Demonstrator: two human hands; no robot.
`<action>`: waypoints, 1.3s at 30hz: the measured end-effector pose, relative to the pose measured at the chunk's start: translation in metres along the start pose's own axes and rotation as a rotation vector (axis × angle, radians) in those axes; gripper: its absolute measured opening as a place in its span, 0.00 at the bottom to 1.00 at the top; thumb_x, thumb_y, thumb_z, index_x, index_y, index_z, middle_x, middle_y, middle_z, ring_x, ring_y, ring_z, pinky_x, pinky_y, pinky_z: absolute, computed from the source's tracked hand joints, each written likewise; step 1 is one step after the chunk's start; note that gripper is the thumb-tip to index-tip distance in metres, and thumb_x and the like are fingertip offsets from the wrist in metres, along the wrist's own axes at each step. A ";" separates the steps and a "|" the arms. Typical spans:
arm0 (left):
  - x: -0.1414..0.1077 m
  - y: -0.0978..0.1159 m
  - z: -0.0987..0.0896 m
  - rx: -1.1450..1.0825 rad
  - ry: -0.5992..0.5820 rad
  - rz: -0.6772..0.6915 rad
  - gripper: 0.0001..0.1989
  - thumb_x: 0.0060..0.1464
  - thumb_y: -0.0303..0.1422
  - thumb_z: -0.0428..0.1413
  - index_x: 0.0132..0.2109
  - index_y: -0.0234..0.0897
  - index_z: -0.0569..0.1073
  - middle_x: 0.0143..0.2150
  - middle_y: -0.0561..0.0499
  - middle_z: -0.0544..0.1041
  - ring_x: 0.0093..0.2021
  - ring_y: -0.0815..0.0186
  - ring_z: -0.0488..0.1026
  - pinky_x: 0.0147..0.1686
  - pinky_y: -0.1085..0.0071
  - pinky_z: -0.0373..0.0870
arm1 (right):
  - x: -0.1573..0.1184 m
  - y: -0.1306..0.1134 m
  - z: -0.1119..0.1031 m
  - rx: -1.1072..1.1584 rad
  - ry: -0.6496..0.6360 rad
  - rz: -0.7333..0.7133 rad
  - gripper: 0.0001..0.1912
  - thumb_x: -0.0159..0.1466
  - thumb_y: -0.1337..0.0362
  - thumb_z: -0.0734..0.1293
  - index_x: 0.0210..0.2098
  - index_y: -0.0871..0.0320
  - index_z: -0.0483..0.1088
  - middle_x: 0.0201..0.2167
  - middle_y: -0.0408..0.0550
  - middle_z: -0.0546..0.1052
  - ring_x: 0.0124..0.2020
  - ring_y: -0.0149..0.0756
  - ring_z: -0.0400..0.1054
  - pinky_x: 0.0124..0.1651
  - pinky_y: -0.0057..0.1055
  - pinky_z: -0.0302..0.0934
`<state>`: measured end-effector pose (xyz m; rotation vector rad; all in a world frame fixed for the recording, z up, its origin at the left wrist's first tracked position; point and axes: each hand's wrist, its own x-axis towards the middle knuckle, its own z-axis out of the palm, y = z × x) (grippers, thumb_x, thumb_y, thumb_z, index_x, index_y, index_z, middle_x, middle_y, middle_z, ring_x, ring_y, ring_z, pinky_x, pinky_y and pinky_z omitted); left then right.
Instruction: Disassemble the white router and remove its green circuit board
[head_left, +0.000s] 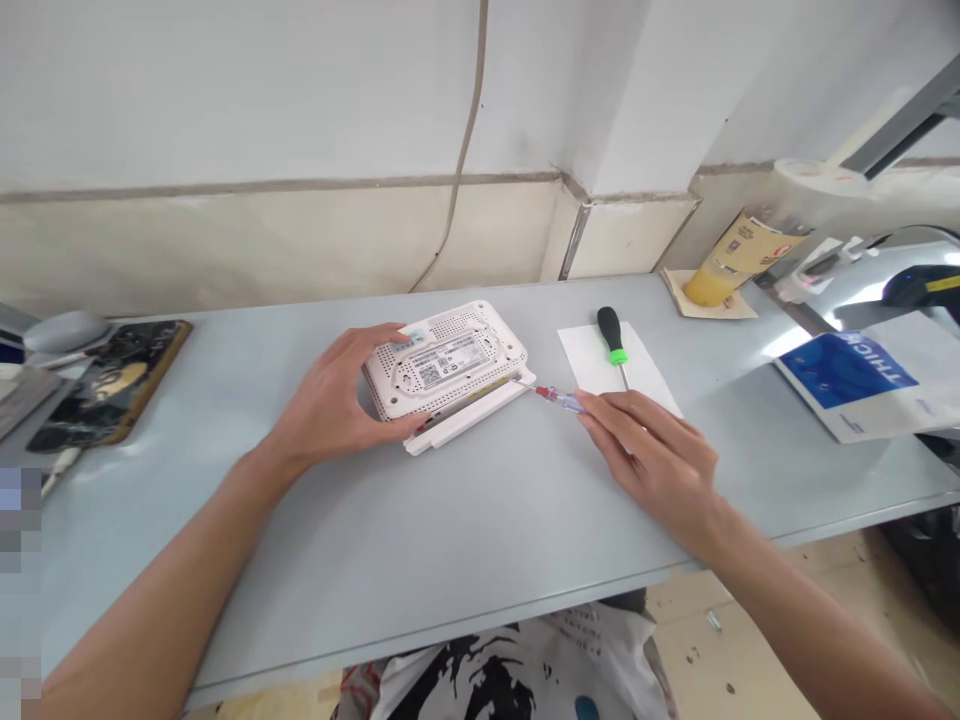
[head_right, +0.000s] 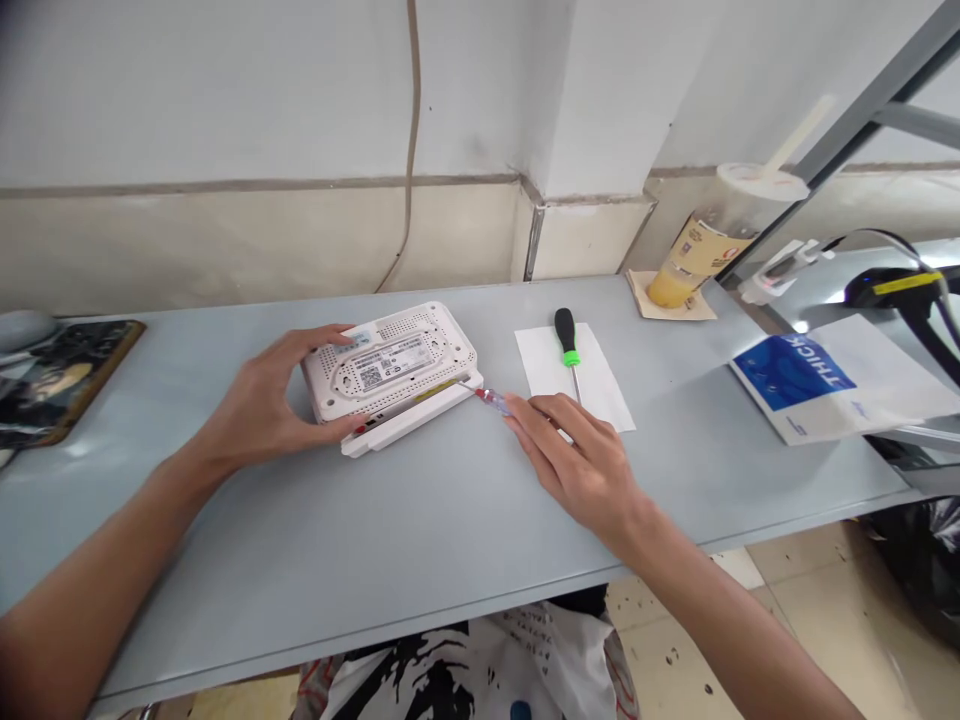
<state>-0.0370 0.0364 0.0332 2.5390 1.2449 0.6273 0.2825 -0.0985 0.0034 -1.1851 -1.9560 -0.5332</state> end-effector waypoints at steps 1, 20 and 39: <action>0.000 0.002 -0.001 0.007 0.007 0.006 0.34 0.50 0.44 0.67 0.62 0.44 0.66 0.69 0.47 0.71 0.67 0.52 0.70 0.67 0.54 0.67 | 0.000 0.000 0.000 -0.005 0.002 -0.003 0.23 0.68 0.76 0.70 0.61 0.56 0.73 0.36 0.48 0.82 0.34 0.33 0.78 0.38 0.29 0.74; 0.000 0.005 -0.002 -0.007 -0.047 -0.093 0.32 0.49 0.44 0.66 0.58 0.44 0.63 0.70 0.45 0.70 0.65 0.52 0.70 0.61 0.56 0.69 | -0.001 -0.001 0.005 -0.052 -0.005 -0.141 0.32 0.66 0.80 0.69 0.68 0.61 0.66 0.39 0.53 0.77 0.33 0.33 0.69 0.33 0.32 0.68; -0.001 -0.008 0.005 0.029 0.020 0.018 0.32 0.50 0.47 0.65 0.58 0.45 0.64 0.69 0.45 0.71 0.65 0.51 0.71 0.59 0.56 0.71 | 0.028 -0.005 -0.005 -0.184 -0.094 -0.173 0.16 0.69 0.82 0.63 0.53 0.66 0.71 0.33 0.48 0.72 0.31 0.31 0.61 0.24 0.28 0.57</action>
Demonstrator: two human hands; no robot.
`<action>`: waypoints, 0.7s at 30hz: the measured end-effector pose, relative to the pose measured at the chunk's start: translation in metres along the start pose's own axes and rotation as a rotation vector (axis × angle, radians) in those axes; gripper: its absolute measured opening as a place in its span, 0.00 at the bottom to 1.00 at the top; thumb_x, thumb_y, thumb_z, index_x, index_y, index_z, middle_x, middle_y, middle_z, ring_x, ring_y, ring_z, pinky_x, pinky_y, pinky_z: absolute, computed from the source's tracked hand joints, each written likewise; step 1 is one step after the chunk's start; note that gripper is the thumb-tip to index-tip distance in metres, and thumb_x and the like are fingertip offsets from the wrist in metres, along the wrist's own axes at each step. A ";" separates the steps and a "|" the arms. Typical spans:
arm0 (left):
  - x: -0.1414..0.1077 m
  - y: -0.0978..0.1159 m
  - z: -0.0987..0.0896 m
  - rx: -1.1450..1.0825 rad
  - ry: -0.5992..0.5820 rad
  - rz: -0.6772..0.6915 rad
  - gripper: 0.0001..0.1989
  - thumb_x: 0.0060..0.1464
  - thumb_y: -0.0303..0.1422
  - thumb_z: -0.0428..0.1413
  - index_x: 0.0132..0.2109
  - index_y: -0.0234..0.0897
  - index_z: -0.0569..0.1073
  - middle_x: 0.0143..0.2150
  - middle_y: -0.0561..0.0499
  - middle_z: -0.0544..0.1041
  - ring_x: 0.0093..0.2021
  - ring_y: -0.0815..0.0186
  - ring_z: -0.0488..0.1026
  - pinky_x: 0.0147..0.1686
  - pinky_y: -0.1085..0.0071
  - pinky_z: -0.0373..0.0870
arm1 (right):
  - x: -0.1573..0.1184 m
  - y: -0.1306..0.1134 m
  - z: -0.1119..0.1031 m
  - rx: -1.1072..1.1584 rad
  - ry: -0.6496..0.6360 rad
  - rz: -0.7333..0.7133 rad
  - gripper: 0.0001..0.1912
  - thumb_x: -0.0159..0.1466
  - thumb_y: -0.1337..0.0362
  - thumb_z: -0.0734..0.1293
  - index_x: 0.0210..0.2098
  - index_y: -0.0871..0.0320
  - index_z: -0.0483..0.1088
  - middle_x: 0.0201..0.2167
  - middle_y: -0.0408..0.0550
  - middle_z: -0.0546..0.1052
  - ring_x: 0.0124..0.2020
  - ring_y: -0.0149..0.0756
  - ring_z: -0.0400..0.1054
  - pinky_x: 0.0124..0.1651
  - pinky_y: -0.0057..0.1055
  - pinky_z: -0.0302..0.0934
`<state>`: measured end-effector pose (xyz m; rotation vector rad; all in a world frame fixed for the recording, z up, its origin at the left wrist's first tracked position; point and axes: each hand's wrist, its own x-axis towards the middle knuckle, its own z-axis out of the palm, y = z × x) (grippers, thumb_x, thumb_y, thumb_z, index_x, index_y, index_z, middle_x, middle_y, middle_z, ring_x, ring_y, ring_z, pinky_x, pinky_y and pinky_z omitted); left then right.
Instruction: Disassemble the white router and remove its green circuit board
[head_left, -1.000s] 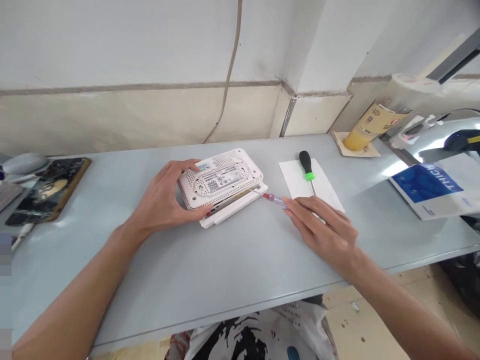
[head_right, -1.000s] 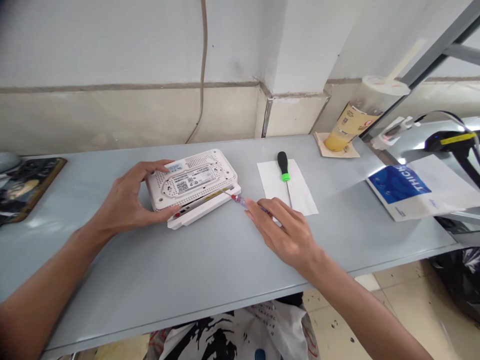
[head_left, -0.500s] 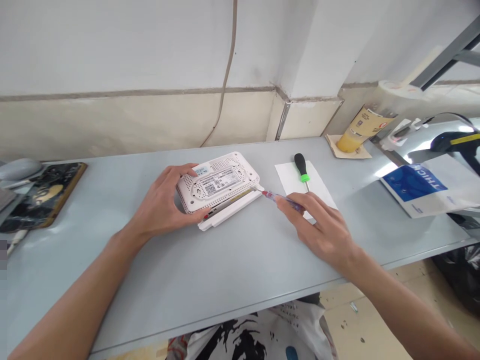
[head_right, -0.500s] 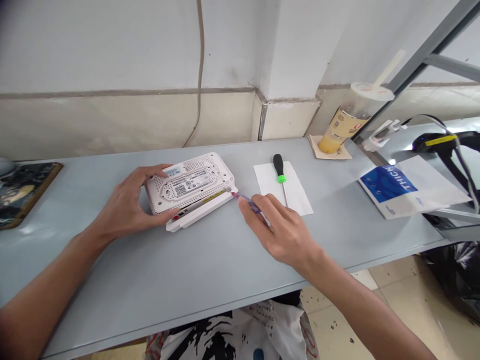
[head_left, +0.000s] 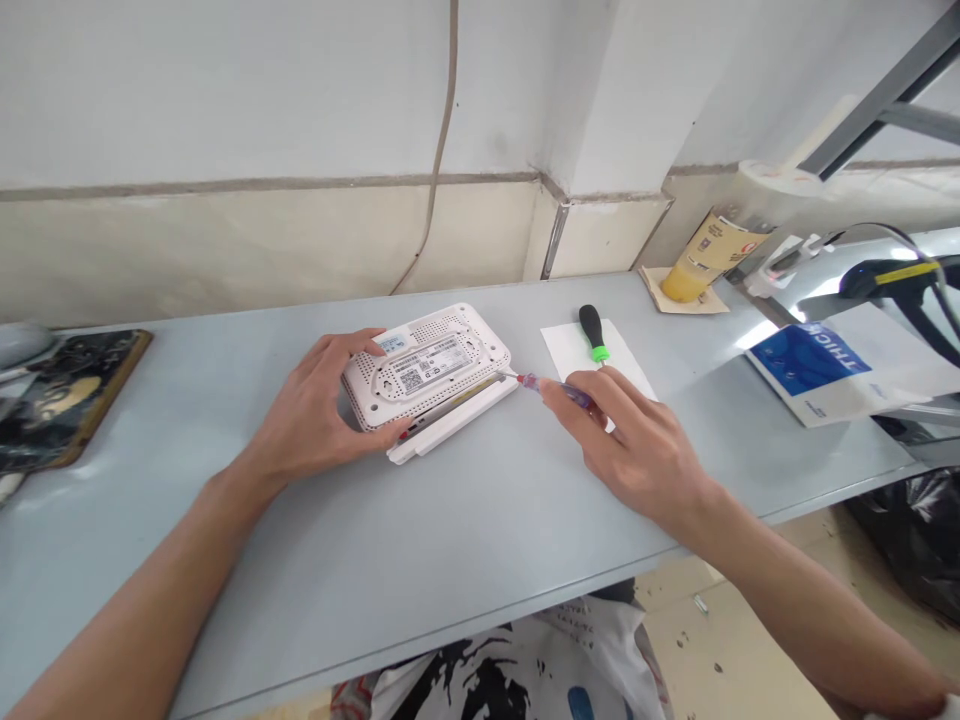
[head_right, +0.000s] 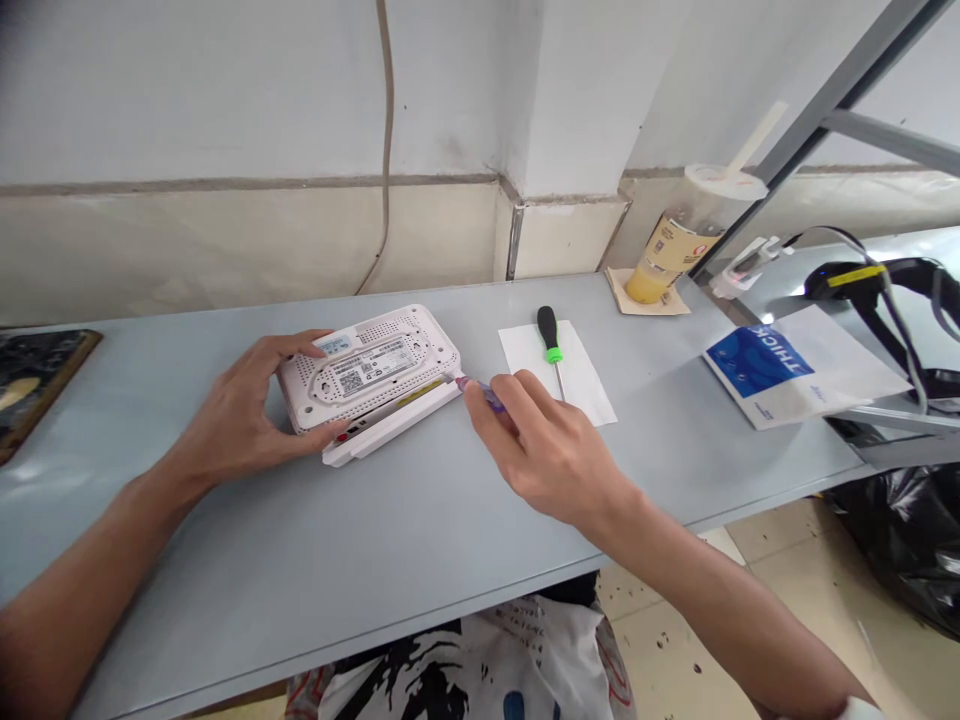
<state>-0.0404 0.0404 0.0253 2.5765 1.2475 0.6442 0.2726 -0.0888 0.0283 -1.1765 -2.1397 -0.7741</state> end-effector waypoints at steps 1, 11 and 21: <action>0.000 -0.001 0.001 0.000 0.009 0.010 0.32 0.50 0.47 0.65 0.58 0.45 0.64 0.69 0.46 0.71 0.65 0.51 0.72 0.58 0.57 0.71 | 0.003 0.000 -0.001 -0.014 -0.009 -0.001 0.15 0.69 0.82 0.63 0.52 0.67 0.71 0.32 0.48 0.72 0.31 0.31 0.61 0.23 0.28 0.55; 0.001 -0.001 -0.001 0.008 0.007 0.006 0.31 0.50 0.46 0.65 0.57 0.45 0.64 0.68 0.46 0.72 0.63 0.52 0.73 0.58 0.56 0.72 | 0.035 0.005 -0.007 -0.111 -0.130 -0.058 0.12 0.68 0.81 0.62 0.36 0.63 0.74 0.28 0.45 0.68 0.29 0.29 0.58 0.22 0.29 0.50; -0.001 -0.011 0.002 0.014 -0.070 0.023 0.36 0.53 0.53 0.62 0.66 0.53 0.63 0.72 0.50 0.67 0.71 0.46 0.66 0.66 0.49 0.70 | 0.004 -0.004 -0.003 -0.107 -0.016 -0.074 0.09 0.69 0.72 0.72 0.48 0.70 0.75 0.24 0.40 0.69 0.26 0.27 0.58 0.22 0.30 0.54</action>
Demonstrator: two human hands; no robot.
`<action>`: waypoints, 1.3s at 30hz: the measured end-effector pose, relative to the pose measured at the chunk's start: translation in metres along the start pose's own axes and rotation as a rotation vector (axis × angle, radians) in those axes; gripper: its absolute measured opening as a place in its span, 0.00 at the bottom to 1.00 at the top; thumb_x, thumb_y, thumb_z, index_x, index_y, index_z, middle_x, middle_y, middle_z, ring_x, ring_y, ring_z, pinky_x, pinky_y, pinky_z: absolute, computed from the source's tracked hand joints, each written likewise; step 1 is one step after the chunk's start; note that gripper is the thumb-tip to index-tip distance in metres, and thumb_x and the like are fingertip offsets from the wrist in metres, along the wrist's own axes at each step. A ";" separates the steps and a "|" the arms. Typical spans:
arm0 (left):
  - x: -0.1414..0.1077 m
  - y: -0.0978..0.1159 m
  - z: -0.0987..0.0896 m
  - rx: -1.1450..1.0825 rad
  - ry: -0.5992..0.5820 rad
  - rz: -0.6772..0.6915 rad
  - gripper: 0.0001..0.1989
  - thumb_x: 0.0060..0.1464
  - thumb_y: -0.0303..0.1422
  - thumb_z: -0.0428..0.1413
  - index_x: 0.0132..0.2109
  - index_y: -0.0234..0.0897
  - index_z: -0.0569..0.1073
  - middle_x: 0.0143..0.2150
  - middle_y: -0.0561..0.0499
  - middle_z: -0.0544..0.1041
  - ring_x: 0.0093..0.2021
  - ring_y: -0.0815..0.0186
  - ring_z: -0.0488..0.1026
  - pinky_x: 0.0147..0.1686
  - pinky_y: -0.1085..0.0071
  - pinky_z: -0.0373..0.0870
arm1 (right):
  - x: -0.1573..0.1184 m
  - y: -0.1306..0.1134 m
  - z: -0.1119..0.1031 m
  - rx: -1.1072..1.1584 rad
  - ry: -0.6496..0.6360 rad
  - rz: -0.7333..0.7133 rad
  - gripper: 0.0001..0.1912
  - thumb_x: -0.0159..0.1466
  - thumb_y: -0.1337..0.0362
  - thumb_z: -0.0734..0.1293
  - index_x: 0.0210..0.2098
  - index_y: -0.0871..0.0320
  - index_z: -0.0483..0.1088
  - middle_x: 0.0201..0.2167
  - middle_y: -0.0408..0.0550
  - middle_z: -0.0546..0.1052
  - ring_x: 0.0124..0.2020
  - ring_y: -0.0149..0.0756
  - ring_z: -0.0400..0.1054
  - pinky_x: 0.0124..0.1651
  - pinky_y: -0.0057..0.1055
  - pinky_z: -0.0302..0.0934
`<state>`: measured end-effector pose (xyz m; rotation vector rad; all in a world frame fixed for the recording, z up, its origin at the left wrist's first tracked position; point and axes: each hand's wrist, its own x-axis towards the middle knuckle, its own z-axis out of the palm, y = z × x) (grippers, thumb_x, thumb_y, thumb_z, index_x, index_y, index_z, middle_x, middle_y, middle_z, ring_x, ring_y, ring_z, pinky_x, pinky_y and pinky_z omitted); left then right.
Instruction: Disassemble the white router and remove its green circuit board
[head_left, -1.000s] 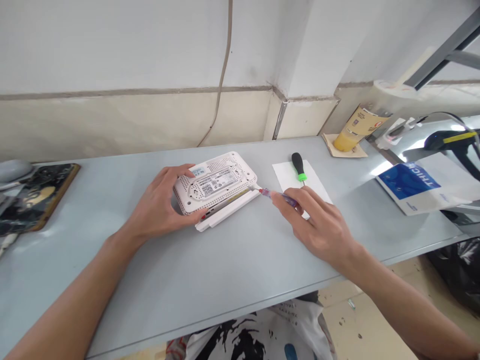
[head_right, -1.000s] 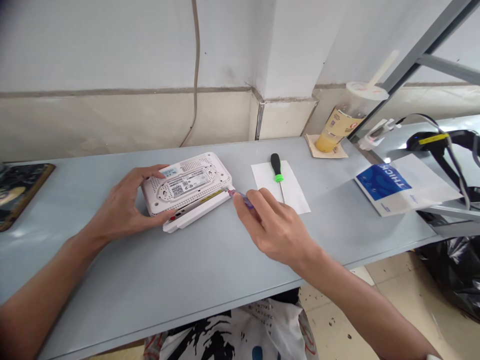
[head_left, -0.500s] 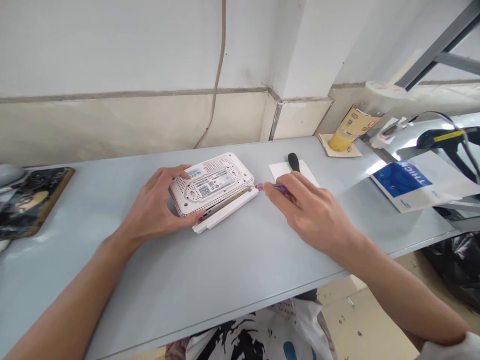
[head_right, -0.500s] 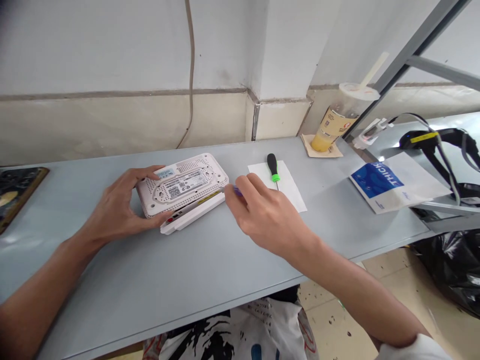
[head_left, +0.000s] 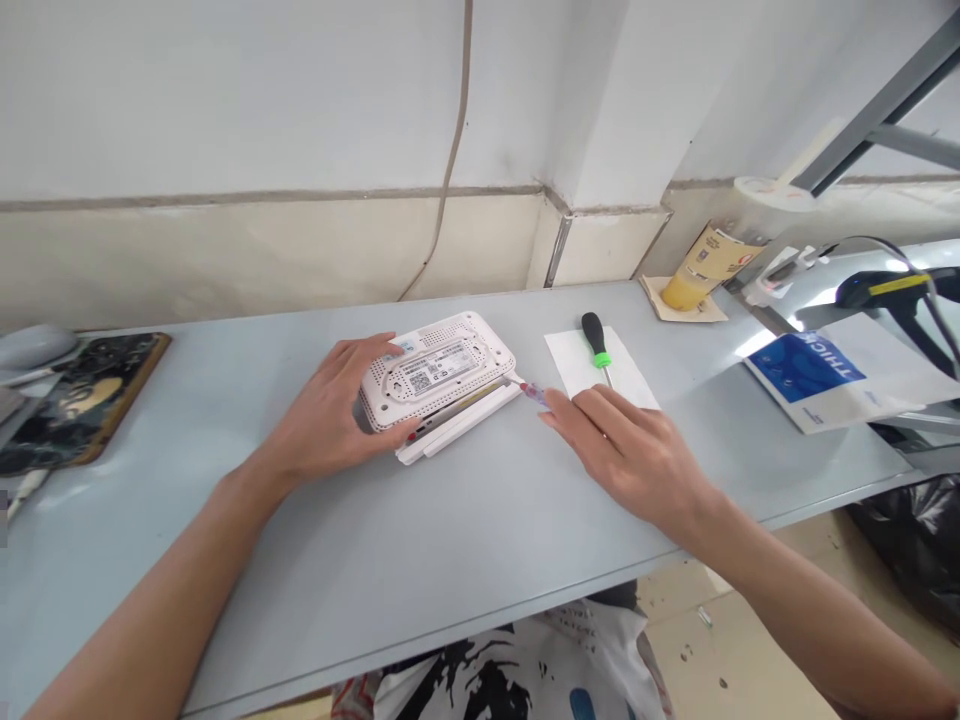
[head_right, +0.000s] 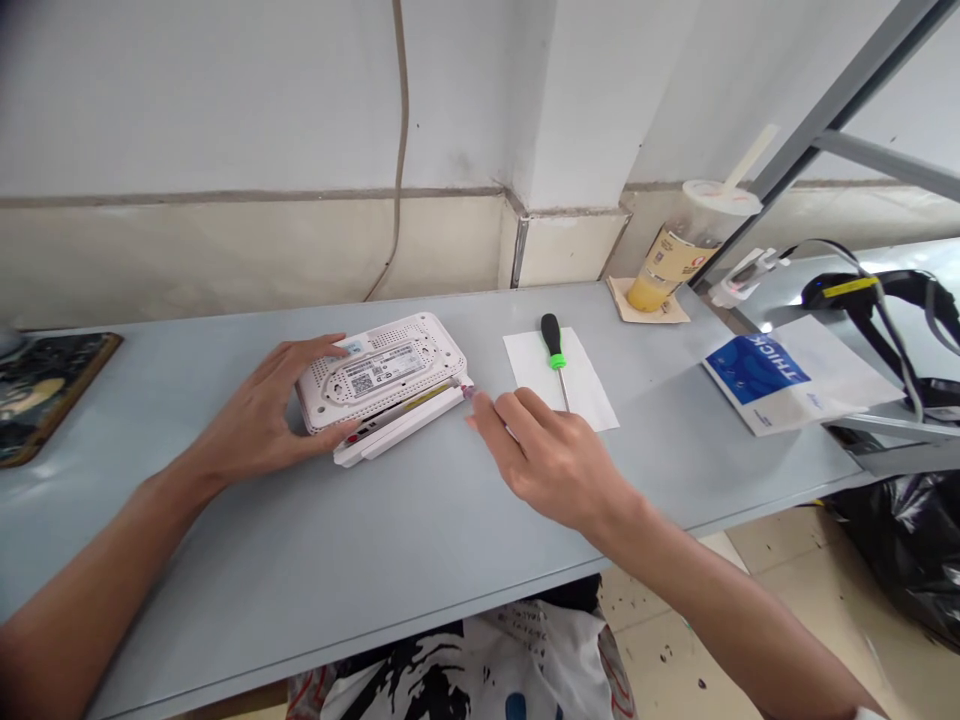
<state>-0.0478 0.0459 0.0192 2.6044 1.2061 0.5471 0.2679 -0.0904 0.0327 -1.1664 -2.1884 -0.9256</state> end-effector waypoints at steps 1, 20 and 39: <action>-0.001 -0.002 0.001 -0.002 -0.010 0.004 0.37 0.54 0.53 0.62 0.68 0.54 0.62 0.73 0.50 0.66 0.72 0.45 0.64 0.67 0.48 0.69 | -0.004 -0.002 0.001 0.021 0.007 0.011 0.10 0.69 0.74 0.72 0.49 0.70 0.74 0.25 0.41 0.70 0.26 0.28 0.59 0.22 0.30 0.54; -0.007 -0.003 -0.004 0.014 -0.118 0.007 0.44 0.62 0.54 0.59 0.77 0.52 0.50 0.79 0.47 0.56 0.77 0.44 0.53 0.71 0.48 0.65 | -0.037 -0.015 0.017 0.204 -0.008 0.261 0.10 0.74 0.71 0.67 0.54 0.66 0.72 0.31 0.48 0.78 0.29 0.29 0.71 0.29 0.28 0.63; -0.017 0.054 0.012 0.281 0.005 -0.292 0.40 0.64 0.56 0.53 0.73 0.36 0.60 0.73 0.30 0.62 0.67 0.33 0.65 0.50 0.40 0.77 | -0.051 0.016 0.000 0.055 0.125 0.357 0.14 0.67 0.73 0.73 0.52 0.58 0.74 0.38 0.48 0.83 0.30 0.32 0.77 0.40 0.31 0.71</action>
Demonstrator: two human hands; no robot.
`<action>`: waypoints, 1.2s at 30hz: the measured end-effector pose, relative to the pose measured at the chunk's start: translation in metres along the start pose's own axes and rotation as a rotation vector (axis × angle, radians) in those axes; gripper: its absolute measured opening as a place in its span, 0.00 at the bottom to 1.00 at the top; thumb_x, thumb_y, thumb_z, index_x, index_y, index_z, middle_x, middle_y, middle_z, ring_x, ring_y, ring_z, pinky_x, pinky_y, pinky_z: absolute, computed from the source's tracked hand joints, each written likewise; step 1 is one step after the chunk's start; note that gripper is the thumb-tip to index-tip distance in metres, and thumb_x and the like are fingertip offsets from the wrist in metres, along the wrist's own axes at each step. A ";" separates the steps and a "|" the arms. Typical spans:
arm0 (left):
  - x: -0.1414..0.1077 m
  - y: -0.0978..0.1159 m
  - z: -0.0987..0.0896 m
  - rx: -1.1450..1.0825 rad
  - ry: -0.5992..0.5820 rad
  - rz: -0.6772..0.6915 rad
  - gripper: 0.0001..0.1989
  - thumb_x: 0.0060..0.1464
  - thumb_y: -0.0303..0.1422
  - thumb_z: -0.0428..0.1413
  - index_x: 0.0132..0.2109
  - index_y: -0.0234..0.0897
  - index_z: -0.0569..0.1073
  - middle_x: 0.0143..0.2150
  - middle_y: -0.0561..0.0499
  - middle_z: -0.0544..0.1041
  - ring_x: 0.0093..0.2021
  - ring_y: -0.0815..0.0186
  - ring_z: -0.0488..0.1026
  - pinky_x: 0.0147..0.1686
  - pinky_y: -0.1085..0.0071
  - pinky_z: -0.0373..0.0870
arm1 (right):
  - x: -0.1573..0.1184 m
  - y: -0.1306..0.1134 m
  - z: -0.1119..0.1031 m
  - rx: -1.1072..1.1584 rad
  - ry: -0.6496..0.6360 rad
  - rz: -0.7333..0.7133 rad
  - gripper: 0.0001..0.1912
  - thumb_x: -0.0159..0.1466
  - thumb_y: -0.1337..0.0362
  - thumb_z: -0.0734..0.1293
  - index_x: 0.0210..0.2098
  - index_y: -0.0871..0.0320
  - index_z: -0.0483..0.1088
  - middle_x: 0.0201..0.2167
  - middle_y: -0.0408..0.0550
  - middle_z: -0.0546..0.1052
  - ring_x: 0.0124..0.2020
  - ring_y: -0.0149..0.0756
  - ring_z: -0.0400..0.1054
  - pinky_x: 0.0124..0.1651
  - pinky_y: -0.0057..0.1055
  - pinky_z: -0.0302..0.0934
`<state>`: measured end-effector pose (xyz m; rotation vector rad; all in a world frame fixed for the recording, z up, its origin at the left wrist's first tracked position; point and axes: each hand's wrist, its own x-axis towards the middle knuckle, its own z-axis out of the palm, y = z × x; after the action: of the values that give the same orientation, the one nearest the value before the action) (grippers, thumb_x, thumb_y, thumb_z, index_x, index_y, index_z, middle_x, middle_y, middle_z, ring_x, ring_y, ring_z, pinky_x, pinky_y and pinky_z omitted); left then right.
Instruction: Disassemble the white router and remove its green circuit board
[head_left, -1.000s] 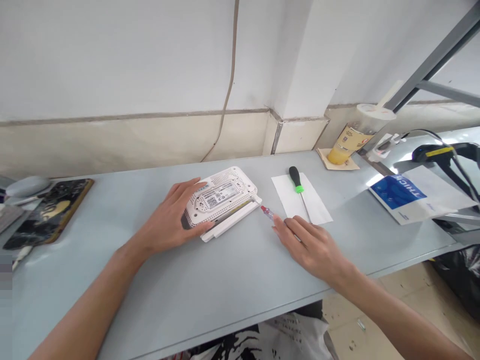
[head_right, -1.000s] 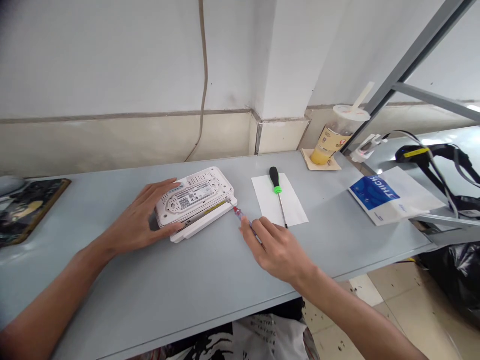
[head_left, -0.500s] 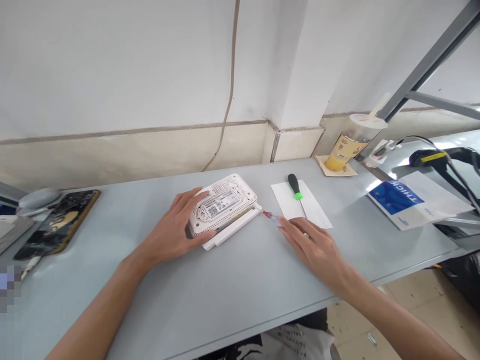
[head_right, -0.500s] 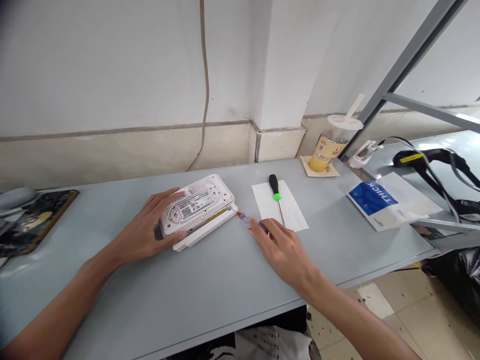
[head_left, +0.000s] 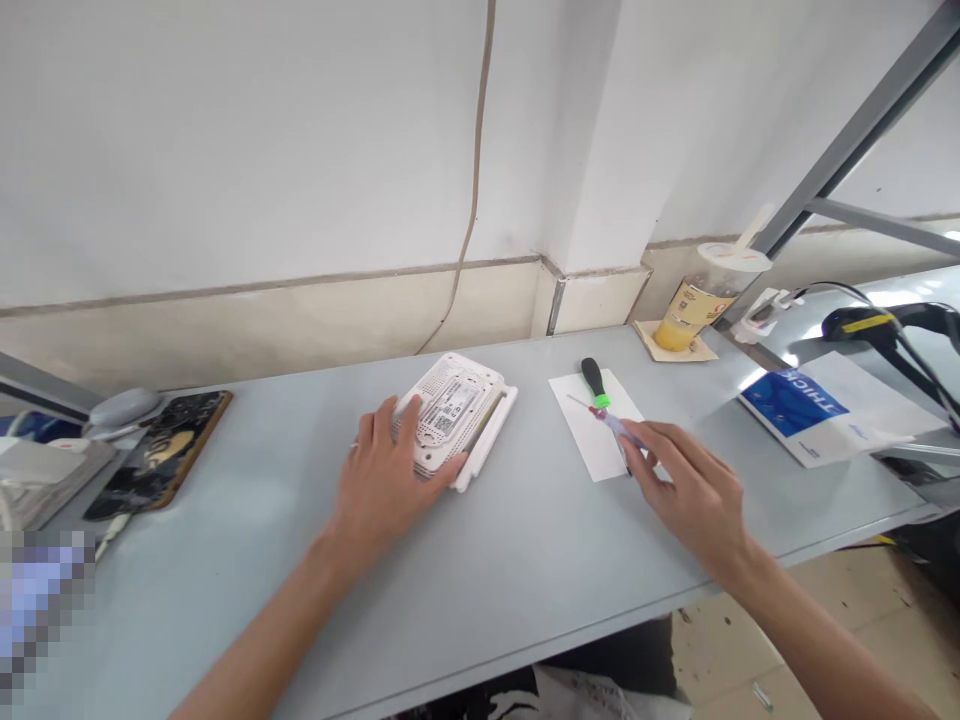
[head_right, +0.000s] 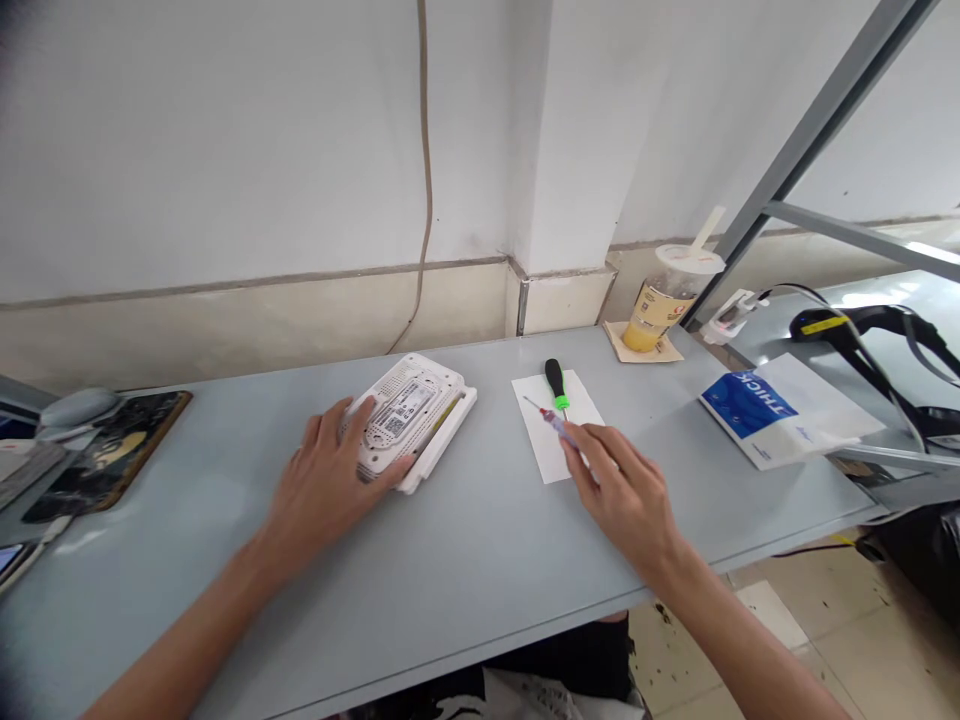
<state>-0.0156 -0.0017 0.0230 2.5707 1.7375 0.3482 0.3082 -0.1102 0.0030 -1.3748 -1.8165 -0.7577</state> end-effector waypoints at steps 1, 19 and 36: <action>-0.009 0.010 -0.003 0.043 -0.002 -0.019 0.41 0.66 0.58 0.50 0.74 0.34 0.60 0.72 0.27 0.62 0.64 0.32 0.67 0.46 0.41 0.78 | -0.002 0.007 0.002 -0.029 -0.004 0.006 0.14 0.68 0.73 0.73 0.52 0.58 0.74 0.39 0.48 0.83 0.30 0.32 0.77 0.40 0.31 0.72; 0.014 0.006 -0.002 0.082 -0.093 0.276 0.35 0.65 0.54 0.56 0.73 0.48 0.65 0.73 0.36 0.65 0.70 0.36 0.61 0.60 0.38 0.70 | 0.053 0.092 0.039 0.452 0.114 0.567 0.16 0.72 0.59 0.67 0.52 0.66 0.75 0.41 0.63 0.83 0.38 0.41 0.82 0.36 0.30 0.74; 0.023 -0.008 0.004 -0.431 -0.033 0.348 0.39 0.47 0.52 0.70 0.62 0.43 0.73 0.65 0.43 0.74 0.65 0.46 0.66 0.66 0.46 0.66 | 0.023 0.039 0.002 0.298 -0.238 0.085 0.10 0.72 0.61 0.67 0.48 0.54 0.80 0.48 0.54 0.84 0.50 0.47 0.78 0.54 0.48 0.73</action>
<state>-0.0140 0.0227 0.0221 2.5148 1.0483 0.6056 0.3415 -0.0860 0.0222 -1.3758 -1.9448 -0.2723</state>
